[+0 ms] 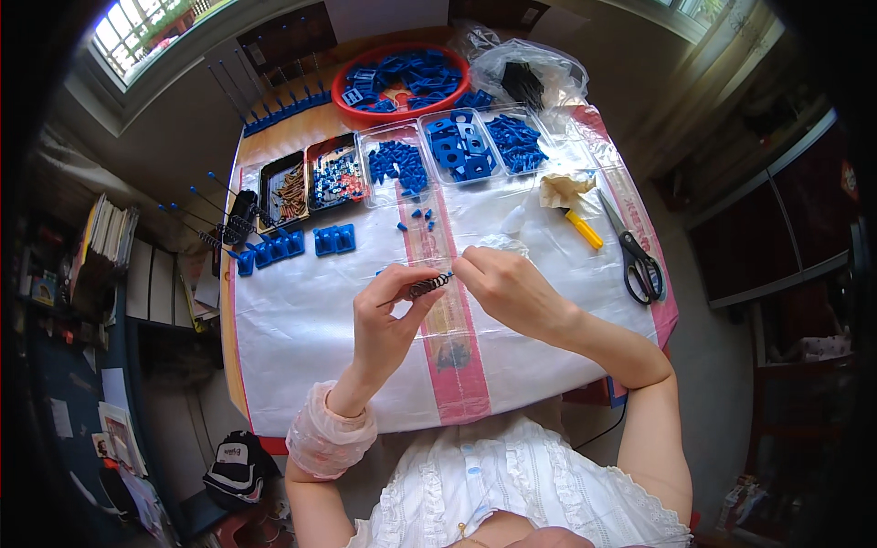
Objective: Manually assemble small blue plastic and metal electronic components at a workspace.
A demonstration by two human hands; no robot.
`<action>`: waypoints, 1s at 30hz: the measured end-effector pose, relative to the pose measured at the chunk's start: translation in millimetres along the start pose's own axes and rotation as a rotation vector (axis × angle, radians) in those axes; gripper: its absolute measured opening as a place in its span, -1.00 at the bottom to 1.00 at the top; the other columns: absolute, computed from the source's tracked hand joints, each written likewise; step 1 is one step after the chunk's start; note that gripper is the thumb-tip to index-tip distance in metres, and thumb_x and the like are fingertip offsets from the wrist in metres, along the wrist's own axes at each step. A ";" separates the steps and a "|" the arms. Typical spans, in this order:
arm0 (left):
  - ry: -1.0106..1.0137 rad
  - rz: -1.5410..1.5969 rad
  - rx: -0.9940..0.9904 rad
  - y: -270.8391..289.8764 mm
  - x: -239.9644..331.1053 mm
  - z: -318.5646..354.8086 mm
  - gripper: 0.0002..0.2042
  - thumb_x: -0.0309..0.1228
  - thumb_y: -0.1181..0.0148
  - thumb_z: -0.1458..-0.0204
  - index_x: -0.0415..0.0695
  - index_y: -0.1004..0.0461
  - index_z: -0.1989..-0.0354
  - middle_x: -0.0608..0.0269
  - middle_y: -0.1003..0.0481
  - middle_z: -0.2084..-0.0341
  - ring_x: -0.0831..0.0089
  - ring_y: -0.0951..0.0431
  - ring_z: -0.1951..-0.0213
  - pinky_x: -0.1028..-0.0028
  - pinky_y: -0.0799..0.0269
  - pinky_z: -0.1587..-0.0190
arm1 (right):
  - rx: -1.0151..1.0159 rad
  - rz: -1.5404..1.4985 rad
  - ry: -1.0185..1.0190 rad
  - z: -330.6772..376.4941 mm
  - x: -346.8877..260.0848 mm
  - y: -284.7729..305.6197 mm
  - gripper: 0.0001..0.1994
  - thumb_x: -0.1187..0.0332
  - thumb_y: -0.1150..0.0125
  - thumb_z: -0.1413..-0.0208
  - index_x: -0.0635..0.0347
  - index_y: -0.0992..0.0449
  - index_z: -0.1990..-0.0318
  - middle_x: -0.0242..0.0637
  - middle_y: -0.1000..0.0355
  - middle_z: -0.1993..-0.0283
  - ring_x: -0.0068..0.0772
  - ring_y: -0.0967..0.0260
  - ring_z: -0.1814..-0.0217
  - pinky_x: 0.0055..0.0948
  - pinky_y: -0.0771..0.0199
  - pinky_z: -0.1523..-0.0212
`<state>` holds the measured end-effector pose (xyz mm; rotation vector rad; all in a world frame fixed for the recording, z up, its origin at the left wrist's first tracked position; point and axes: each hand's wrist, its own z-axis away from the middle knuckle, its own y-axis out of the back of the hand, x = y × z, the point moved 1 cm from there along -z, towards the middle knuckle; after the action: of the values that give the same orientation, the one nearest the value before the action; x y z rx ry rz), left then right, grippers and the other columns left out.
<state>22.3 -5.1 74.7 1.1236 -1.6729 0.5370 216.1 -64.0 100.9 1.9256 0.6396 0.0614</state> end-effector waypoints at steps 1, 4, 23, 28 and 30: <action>0.003 0.015 0.000 2.9 0.8 -1.0 -0.79 -0.62 -0.35 -0.07 -0.28 -0.57 0.11 0.25 -0.57 0.30 0.59 -0.57 0.30 0.61 -0.50 0.24 | 0.092 -0.063 -0.018 0.6 -0.4 -0.8 -0.83 0.57 -0.26 0.01 0.27 -0.39 0.29 -0.21 -0.36 0.37 -0.19 -0.47 0.32 -0.32 -0.52 0.32; 0.052 0.113 0.130 14.8 1.0 -1.4 -0.81 -0.64 -0.31 -0.11 -0.31 -0.55 0.10 0.27 -0.55 0.27 0.60 -0.55 0.27 0.63 -0.48 0.19 | 0.205 -0.124 -0.130 15.6 7.3 4.2 -0.78 0.58 -0.33 0.00 0.26 -0.45 0.20 -0.20 -0.42 0.30 -0.18 -0.49 0.31 -0.31 -0.50 0.34; 0.118 0.229 0.226 24.1 -33.1 5.8 -0.80 -0.64 -0.28 -0.14 -0.29 -0.53 0.07 0.31 -0.54 0.22 0.65 -0.53 0.19 0.65 -0.46 0.09 | 0.002 -0.232 -0.399 80.2 64.1 30.7 -0.80 0.57 -0.34 -0.02 0.27 -0.59 0.16 -0.24 -0.46 0.17 -0.32 -0.42 0.17 -0.38 -0.43 0.20; 0.145 0.307 0.230 25.1 -34.8 5.3 -0.81 -0.62 -0.27 -0.16 -0.27 -0.51 0.07 0.33 -0.54 0.26 0.69 -0.51 0.22 0.67 -0.43 0.11 | 0.145 -0.275 -0.620 53.2 100.9 28.8 -0.64 0.50 -0.46 0.04 0.23 -0.56 0.04 -0.27 -0.47 0.10 -0.42 -0.36 0.21 -0.51 -0.36 0.30; 0.140 0.295 0.236 26.8 -33.8 4.2 -0.82 -0.61 -0.27 -0.17 -0.26 -0.51 0.08 0.35 -0.54 0.27 0.70 -0.50 0.23 0.68 -0.42 0.13 | 0.109 -0.278 -0.583 42.5 110.2 14.9 -0.57 0.42 -0.51 0.08 0.23 -0.54 0.01 -0.24 -0.47 0.10 -0.33 -0.36 0.11 -0.45 -0.39 0.17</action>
<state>-1.0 18.4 46.7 0.9824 -1.6927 0.9997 330.2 -53.5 68.4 1.8139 0.5085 -0.6966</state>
